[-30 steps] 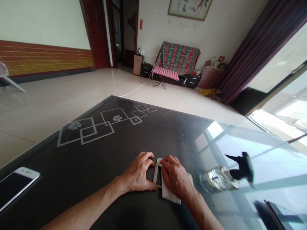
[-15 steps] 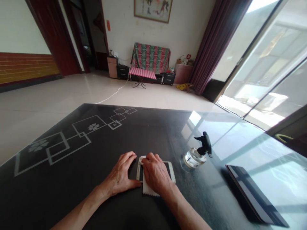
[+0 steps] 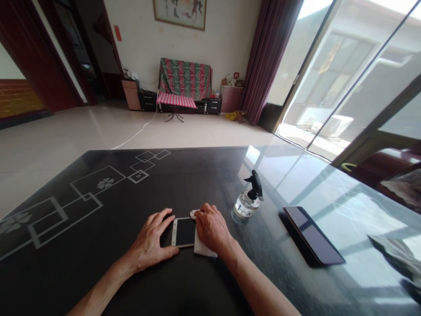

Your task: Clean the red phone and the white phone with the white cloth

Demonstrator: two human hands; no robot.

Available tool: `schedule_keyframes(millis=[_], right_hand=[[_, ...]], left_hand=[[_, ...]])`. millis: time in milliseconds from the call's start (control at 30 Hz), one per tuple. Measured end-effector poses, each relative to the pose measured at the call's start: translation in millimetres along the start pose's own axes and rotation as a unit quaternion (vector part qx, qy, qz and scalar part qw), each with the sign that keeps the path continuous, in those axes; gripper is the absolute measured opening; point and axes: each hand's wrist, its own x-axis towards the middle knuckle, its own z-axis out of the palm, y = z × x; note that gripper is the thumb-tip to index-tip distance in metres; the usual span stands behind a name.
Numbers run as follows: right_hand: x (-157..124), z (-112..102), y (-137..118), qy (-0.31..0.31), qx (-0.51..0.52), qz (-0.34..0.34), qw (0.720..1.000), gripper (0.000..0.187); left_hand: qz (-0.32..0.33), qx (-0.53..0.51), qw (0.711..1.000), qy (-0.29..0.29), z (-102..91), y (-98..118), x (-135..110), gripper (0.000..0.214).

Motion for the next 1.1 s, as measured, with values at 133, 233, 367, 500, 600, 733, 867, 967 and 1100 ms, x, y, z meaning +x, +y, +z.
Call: schedule_keyframes(millis=[133,233,367,500,600,733,867,967,1100], right_hand=[[-7,-3,9,0.012,-0.007,0.024,1.0,0.025],[-10,-4,11,0.014,-0.01,0.032,0.999,0.025],[-9,-5,10,0.01,-0.014,0.036,0.999,0.024],[-9,-5,10,0.01,-0.015,0.038,0.999,0.022],[-9,-4,10,0.013,-0.015,0.04,0.999,0.021],[-10,-2,10,0.02,-0.01,0.032,0.999,0.021],[-13,-3,17,0.028,0.0,0.021,0.999,0.022],[-18,-6,29,0.035,0.009,0.022,0.999,0.025],[-23,-7,39,0.041,0.019,0.02,0.999,0.025]], left_hand=[[0.001,0.012,1.0,-0.007,-0.3,-2,2,0.068],[0.001,0.019,1.0,-0.009,0.5,-5,2,0.07],[0.005,0.028,0.999,-0.014,1.0,-11,3,0.067],[0.004,0.039,0.999,-0.028,-1.5,-14,9,0.07],[0.0,0.036,0.998,-0.042,-3.8,-14,13,0.067],[0.017,0.023,0.999,-0.027,-3.5,-10,9,0.063],[0.019,0.011,1.0,-0.005,-2.9,-3,1,0.065],[0.017,-0.004,1.0,-0.007,-4.8,3,0,0.068],[0.011,-0.013,1.0,0.008,-6.9,8,1,0.069]])
